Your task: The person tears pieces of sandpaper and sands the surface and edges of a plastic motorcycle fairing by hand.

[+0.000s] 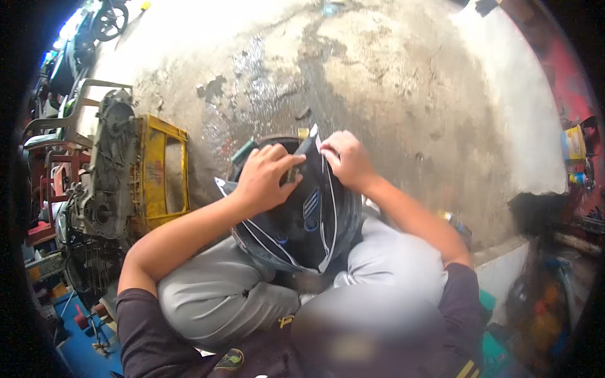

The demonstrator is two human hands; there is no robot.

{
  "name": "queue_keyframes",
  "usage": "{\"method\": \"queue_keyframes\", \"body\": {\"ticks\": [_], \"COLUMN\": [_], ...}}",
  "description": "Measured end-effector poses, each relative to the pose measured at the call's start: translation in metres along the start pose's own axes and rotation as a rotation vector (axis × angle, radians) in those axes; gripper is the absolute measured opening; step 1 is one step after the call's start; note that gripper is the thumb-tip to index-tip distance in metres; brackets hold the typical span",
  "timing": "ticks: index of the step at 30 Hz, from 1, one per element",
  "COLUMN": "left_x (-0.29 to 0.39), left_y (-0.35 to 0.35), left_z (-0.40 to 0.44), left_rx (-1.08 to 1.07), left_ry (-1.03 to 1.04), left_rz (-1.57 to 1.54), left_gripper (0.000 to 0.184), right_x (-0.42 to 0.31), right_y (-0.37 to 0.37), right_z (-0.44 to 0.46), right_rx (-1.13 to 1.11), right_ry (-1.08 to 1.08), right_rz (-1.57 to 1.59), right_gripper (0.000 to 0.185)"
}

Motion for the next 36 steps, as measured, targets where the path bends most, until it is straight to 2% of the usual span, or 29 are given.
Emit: {"method": "queue_keyframes", "body": {"ticks": [7, 10, 14, 17, 23, 25, 32, 36], "left_x": [-0.008, -0.008, -0.007, -0.008, -0.004, -0.005, -0.004, -0.004], "left_y": [0.007, 0.011, 0.01, 0.006, 0.005, 0.005, 0.009, 0.007], "left_z": [-0.004, -0.005, -0.005, -0.004, -0.005, -0.005, -0.007, -0.006], "left_rx": [0.024, 0.01, 0.009, 0.046, 0.033, 0.029, 0.024, 0.012], "left_ry": [-0.048, -0.038, -0.025, 0.014, 0.05, 0.048, 0.109, 0.117], "left_rz": [-0.082, -0.077, -0.087, -0.075, -0.026, -0.016, -0.028, -0.063], "left_gripper": [0.041, 0.041, 0.046, 0.049, 0.052, 0.053, 0.047, 0.055], "right_x": [0.005, 0.001, -0.01, -0.003, 0.007, 0.001, 0.012, -0.005], "right_y": [0.007, 0.003, -0.001, 0.001, 0.003, 0.002, 0.002, 0.0], "right_z": [0.019, 0.016, -0.003, 0.01, 0.01, -0.002, 0.027, 0.009], "right_rx": [-0.006, 0.013, -0.047, -0.003, -0.008, -0.018, -0.005, -0.008], "right_ry": [0.047, -0.046, -0.054, -0.065, 0.049, -0.028, 0.006, -0.091], "right_rz": [0.098, 0.093, 0.107, 0.082, 0.105, 0.111, 0.11, 0.06], "right_gripper": [0.007, 0.008, 0.01, 0.012, 0.01, 0.01, 0.01, 0.015]}}
Point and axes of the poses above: each hand's wrist, its own z-axis towards the middle knuckle, its own y-axis out of the palm, x = y × z, the point moved 5 cm from there along z, towards the middle knuckle, and after that the axes turned 9 degrees about x, right-handed, at the moved point
